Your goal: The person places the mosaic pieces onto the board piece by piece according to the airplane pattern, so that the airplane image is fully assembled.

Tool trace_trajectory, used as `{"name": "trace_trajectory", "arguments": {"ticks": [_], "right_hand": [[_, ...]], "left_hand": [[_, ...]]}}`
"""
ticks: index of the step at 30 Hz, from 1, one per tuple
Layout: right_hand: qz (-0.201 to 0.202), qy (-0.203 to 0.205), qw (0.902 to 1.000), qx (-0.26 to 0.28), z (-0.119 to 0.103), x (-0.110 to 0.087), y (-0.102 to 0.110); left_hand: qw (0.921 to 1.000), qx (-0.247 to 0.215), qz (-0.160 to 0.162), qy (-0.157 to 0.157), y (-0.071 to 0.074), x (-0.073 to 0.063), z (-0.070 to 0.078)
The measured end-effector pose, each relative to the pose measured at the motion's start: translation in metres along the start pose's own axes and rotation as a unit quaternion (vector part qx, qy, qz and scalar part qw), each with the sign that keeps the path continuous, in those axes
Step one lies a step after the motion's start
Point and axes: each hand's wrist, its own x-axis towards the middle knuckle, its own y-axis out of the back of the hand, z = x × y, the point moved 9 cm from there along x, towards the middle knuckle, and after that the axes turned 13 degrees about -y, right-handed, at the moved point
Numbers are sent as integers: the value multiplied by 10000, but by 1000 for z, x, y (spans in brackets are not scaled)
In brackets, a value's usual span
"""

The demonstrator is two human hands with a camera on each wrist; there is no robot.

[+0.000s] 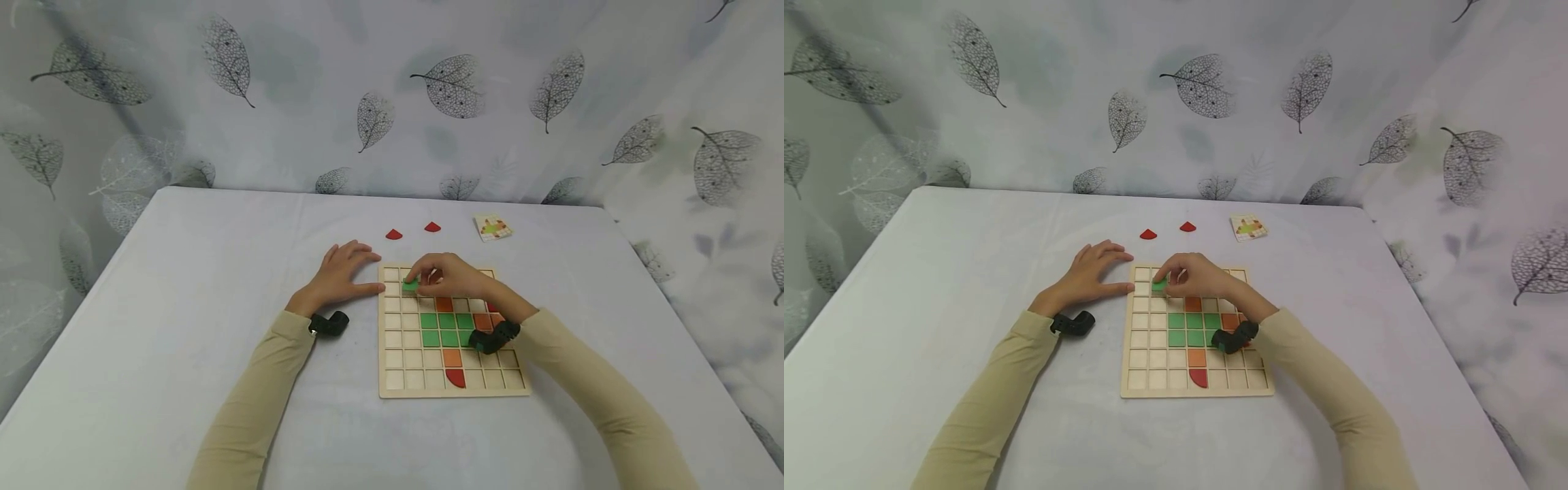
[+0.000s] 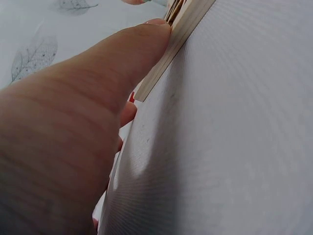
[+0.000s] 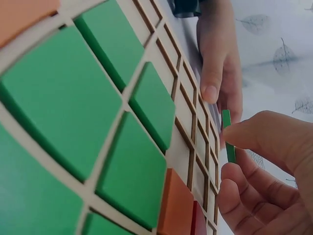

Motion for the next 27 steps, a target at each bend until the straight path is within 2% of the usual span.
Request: {"name": "trace_trajectory", "arguments": {"ticks": [6,14,23,27], "right_hand": [[-219,117,9997,36,-3,-9,-8],[-413,45,9991,115,-4,-19,-17],[-611,543,9966,37,-14,-29,-29],[-751,521,9958,50,-16,-32,-34]], "left_hand": [[10000,6,35,-63,1,1,3],[10000,3,14,-49,1,0,3],[10000,32,-30,-22,0,1,3],[10000,39,-5,-51,1,1,3]]}}
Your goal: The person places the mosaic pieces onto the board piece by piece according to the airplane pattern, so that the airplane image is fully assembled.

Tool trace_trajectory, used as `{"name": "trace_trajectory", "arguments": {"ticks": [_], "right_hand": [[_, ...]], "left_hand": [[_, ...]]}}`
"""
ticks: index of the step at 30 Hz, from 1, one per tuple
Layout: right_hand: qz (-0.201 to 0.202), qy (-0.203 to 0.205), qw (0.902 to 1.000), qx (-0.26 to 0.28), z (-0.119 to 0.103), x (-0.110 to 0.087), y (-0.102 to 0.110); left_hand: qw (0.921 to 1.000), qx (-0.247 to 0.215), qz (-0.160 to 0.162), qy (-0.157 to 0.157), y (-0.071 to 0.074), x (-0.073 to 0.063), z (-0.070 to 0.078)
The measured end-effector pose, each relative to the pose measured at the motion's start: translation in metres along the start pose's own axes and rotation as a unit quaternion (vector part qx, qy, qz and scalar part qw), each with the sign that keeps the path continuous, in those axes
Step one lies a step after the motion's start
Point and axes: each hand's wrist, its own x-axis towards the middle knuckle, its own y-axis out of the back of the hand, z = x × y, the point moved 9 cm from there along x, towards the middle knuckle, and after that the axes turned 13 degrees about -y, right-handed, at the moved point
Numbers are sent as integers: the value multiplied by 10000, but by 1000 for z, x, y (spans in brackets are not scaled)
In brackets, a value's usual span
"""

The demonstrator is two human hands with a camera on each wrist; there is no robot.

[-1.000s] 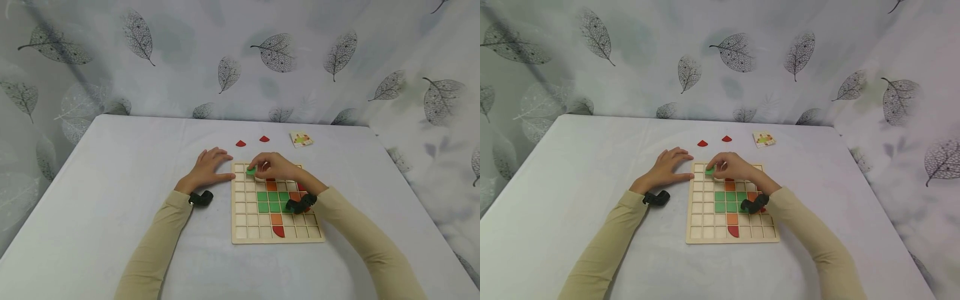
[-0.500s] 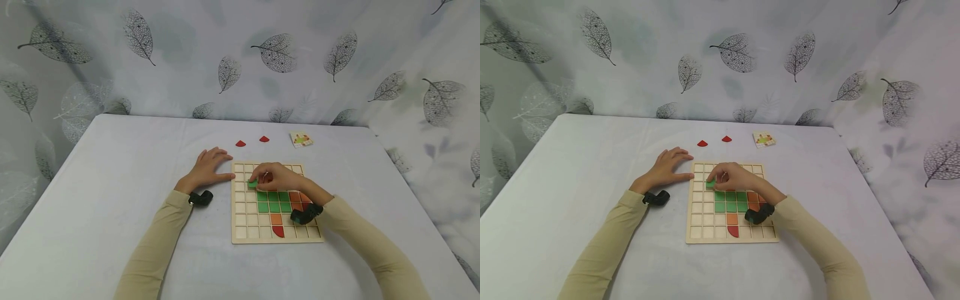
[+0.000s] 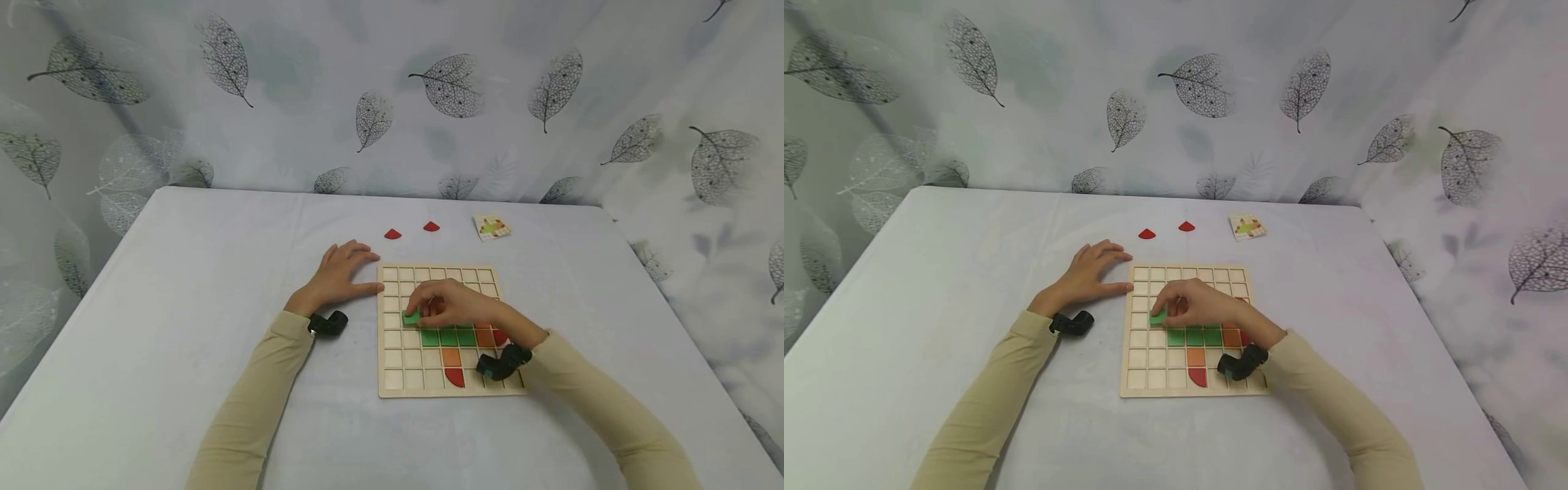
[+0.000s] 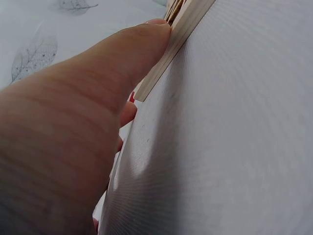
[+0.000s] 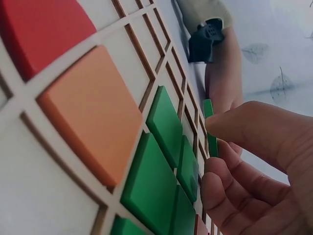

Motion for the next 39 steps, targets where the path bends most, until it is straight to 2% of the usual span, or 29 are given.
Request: {"name": "trace_trajectory", "arguments": {"ticks": [4,10,16,23,30,39], "right_hand": [[-93,-85,9999,-15,1,-2,-4],[-251,23,9997,-67,-3,-5,-11],[-400,-96,9978,-521,-5,-7,-21],[-330,-438,9945,-889,-5,-7,-26],[-417,-368,9945,-885,-8,-7,-30],[-101,-503,9949,-866,0,-5,-27]], "left_hand": [[10000,-12,4,-2,0,0,0],[10000,12,3,-25,0,-1,1],[10000,37,13,-43,0,0,1],[10000,9,0,-53,-1,-1,2],[10000,-23,-53,9,-2,-1,0],[10000,2,-11,-25,0,0,2]]}}
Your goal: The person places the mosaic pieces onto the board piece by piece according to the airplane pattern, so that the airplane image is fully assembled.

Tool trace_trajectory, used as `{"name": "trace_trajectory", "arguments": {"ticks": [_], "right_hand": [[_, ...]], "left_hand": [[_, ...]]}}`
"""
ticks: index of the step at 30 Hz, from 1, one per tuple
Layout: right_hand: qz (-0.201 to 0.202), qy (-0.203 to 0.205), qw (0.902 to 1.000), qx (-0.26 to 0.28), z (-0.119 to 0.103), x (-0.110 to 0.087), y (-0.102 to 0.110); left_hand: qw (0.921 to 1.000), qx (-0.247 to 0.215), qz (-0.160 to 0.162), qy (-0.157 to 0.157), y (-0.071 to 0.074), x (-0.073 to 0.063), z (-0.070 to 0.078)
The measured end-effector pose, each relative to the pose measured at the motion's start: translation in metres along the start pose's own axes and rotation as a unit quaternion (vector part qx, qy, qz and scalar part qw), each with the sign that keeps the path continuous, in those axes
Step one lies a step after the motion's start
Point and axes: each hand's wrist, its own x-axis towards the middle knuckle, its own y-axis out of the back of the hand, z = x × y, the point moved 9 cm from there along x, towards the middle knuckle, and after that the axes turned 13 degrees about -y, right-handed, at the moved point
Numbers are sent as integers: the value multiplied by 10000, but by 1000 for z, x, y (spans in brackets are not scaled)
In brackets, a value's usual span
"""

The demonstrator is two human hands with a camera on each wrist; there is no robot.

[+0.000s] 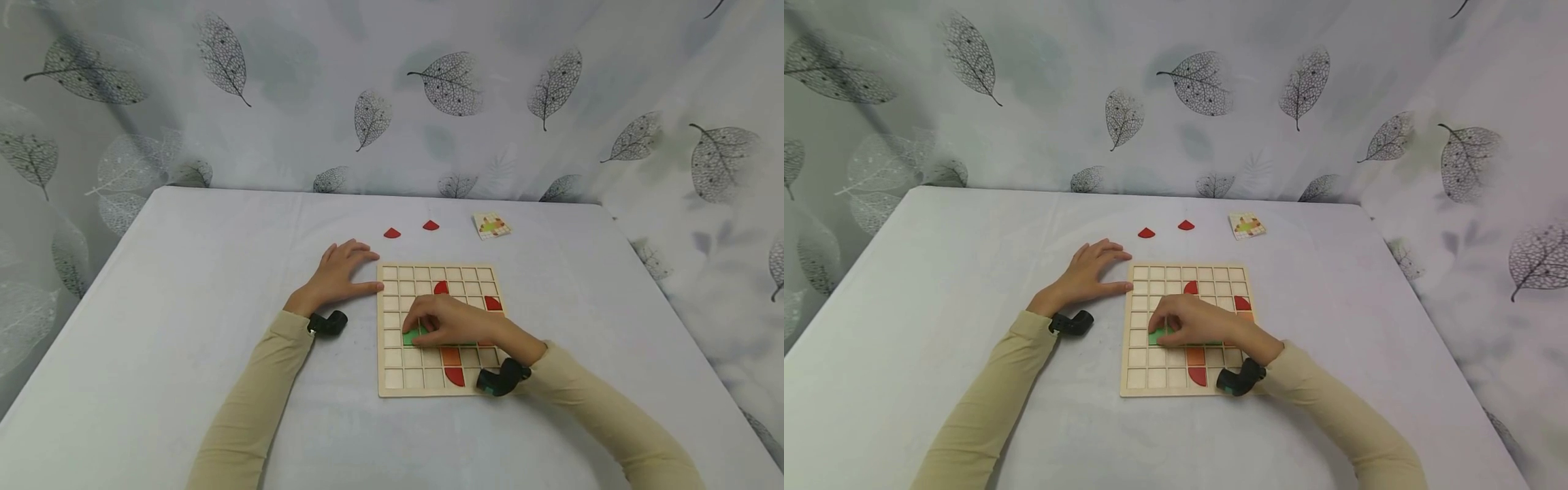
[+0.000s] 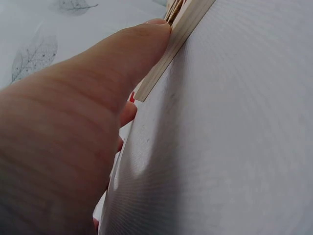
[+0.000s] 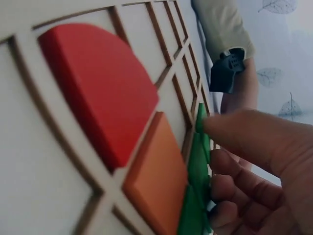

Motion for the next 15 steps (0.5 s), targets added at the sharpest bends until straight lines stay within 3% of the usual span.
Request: {"name": "trace_trajectory", "arguments": {"ticks": [6,15], "right_hand": [[88,2,9999,138,1,2,2],[29,372,9986,371,-3,2,8]], "left_hand": [[10000,13,2,-12,0,1,-1],[10000,-1,5,23,0,-1,-1]]}}
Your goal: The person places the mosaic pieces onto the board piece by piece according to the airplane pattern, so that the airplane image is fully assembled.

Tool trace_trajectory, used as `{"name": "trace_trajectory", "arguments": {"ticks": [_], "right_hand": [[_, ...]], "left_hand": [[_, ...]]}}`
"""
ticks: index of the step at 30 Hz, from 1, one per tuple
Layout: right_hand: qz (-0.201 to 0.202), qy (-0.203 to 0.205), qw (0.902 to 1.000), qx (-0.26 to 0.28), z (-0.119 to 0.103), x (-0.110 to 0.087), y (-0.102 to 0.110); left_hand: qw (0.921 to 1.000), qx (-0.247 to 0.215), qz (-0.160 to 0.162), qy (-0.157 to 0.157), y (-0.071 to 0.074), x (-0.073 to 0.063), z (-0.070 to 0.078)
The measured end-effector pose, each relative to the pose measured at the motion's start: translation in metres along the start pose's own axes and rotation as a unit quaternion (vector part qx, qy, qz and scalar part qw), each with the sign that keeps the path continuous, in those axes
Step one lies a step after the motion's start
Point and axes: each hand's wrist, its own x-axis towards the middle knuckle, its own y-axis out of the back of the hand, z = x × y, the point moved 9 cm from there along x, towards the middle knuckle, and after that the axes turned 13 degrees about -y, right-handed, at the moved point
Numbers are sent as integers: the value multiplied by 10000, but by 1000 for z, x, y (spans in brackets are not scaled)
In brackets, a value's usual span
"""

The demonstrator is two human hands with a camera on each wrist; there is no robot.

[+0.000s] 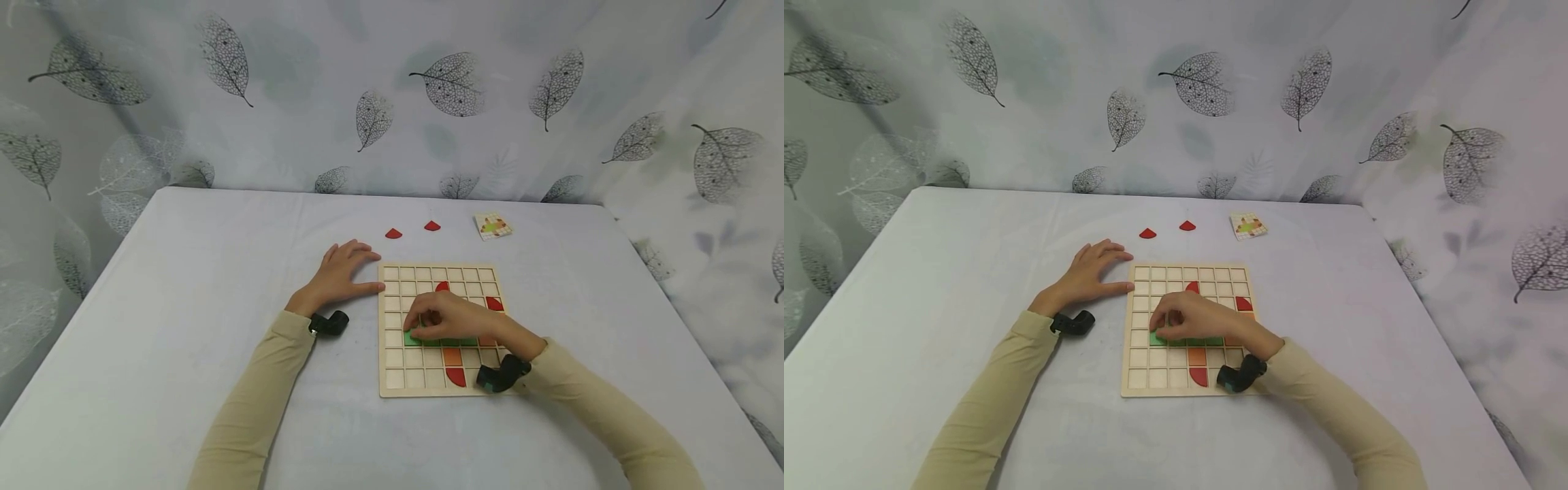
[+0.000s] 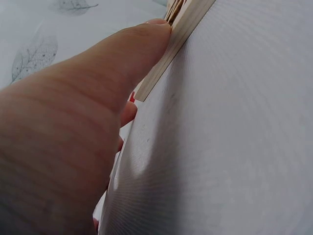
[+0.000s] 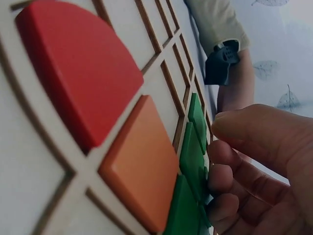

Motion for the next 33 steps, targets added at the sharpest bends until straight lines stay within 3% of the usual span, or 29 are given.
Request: {"name": "trace_trajectory", "arguments": {"ticks": [9,18,33], "right_hand": [[164,-217,9992,290,14,4,14],[355,-54,9985,403,15,5,25],[405,-282,9973,542,29,13,39]], "left_hand": [[10000,-13,7,34,0,0,-1],[10000,-32,-20,16,1,-1,0],[10000,-12,-13,-30,0,0,0]]}}
